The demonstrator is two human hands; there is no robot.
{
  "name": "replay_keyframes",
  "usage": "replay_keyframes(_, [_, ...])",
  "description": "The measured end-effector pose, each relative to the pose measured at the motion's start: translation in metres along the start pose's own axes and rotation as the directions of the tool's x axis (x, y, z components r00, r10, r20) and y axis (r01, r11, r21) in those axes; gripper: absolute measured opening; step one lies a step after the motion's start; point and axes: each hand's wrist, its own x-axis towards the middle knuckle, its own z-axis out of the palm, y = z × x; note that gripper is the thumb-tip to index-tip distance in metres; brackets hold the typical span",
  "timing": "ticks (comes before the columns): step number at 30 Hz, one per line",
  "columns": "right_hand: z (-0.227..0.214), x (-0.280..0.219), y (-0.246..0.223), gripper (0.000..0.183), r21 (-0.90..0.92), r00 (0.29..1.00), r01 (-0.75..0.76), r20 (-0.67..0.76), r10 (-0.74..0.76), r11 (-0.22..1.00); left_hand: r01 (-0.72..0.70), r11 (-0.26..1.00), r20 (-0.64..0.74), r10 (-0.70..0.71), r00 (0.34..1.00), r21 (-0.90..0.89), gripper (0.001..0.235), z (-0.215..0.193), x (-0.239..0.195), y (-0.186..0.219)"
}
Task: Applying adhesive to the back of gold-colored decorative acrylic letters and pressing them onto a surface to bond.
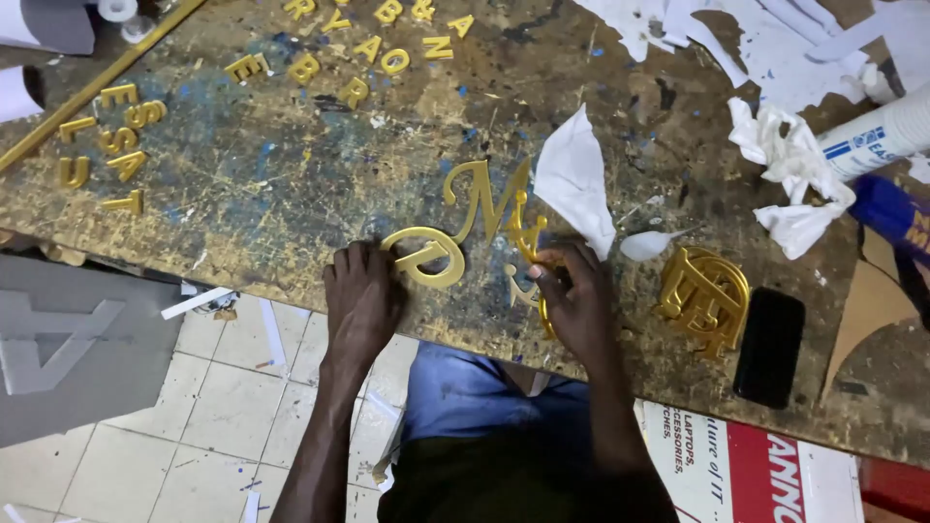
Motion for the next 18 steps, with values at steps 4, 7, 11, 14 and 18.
replay_keyframes(4, [-0.01,-0.011,0.006,0.007,0.021,1.0,0.002,0.004,-0.002,1.0,-0.031,0.997,0.094,0.037,0.995,-0.071,0.042,-0.011,-0.015,0.012])
replay_keyframes(7, [-0.015,-0.012,-0.001,0.008,0.037,1.0,0.025,0.011,-0.025,0.999,-0.111,0.99,0.103,0.12,0.987,-0.091,0.039,-0.01,-0.019,0.028])
replay_keyframes(11, [-0.02,-0.011,-0.015,0.009,0.014,0.999,0.038,0.026,-0.038,0.999,-0.124,0.985,0.043,0.13,0.991,-0.119,0.033,-0.006,-0.014,0.05])
replay_keyframes(14, [-0.02,-0.015,-0.004,0.013,0.015,0.998,0.05,0.034,-0.051,0.999,-0.12,0.981,-0.059,0.113,0.992,-0.153,0.032,0.002,-0.009,0.053])
replay_keyframes(18, [-0.022,-0.016,0.007,0.014,-0.116,0.982,0.173,0.1,-0.162,0.978,-0.109,0.985,-0.182,0.084,0.98,-0.133,0.028,0.008,-0.002,0.049])
